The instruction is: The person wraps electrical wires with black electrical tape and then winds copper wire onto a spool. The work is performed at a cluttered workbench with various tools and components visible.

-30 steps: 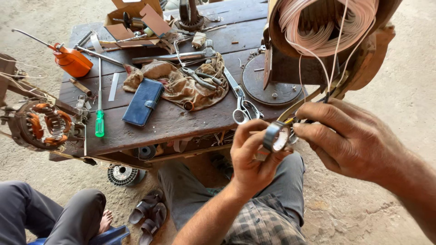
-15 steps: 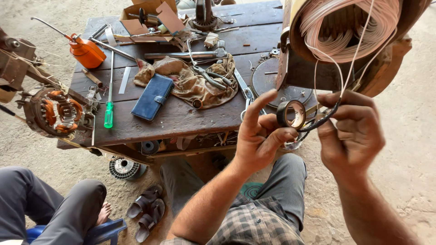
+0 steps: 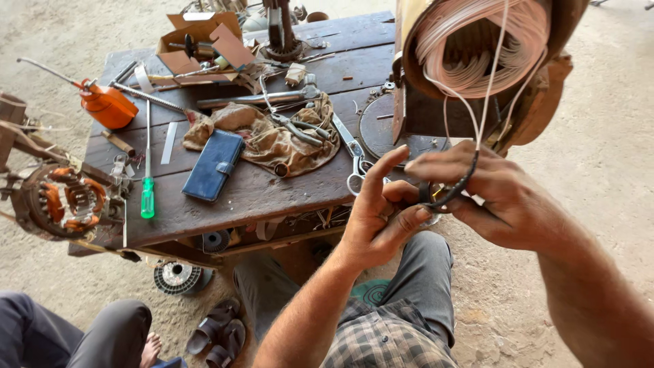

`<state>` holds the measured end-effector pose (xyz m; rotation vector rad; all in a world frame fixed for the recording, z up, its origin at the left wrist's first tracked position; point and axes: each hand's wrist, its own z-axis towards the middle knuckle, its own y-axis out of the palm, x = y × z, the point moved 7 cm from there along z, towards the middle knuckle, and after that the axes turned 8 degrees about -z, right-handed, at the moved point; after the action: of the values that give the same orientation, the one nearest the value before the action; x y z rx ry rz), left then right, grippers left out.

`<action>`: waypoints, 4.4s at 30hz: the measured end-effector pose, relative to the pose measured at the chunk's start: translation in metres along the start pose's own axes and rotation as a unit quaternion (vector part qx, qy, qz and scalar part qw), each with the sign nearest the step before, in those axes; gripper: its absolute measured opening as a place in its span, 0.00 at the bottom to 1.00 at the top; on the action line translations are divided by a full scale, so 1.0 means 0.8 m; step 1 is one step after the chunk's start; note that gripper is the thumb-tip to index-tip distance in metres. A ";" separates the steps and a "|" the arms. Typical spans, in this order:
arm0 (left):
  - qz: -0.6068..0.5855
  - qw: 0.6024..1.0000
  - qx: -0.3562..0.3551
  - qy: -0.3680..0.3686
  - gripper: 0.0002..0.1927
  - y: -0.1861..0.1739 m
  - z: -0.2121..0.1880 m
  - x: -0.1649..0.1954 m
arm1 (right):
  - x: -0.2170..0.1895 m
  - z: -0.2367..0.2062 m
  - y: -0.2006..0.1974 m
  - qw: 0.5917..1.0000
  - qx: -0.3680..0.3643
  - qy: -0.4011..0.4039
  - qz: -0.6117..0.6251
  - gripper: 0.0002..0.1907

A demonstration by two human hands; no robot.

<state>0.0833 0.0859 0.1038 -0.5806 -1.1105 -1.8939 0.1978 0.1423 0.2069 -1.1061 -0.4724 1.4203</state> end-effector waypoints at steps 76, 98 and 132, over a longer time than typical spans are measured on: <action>0.447 0.879 0.005 0.166 0.06 0.038 0.014 0.035 | -0.013 -0.011 -0.004 0.965 0.199 0.041 -0.166 0.13; 0.488 0.827 0.018 0.278 0.14 0.027 0.032 0.029 | 0.086 -0.081 0.036 0.853 -0.080 0.393 0.336 0.20; 0.415 0.893 0.103 0.140 0.07 0.017 0.045 0.046 | 0.031 -0.011 -0.017 0.989 -0.025 0.111 -0.089 0.09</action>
<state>0.0745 0.0974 0.1548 -0.5227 -0.6885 -1.0535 0.2163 0.1655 0.2053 -1.2163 -0.4375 1.1190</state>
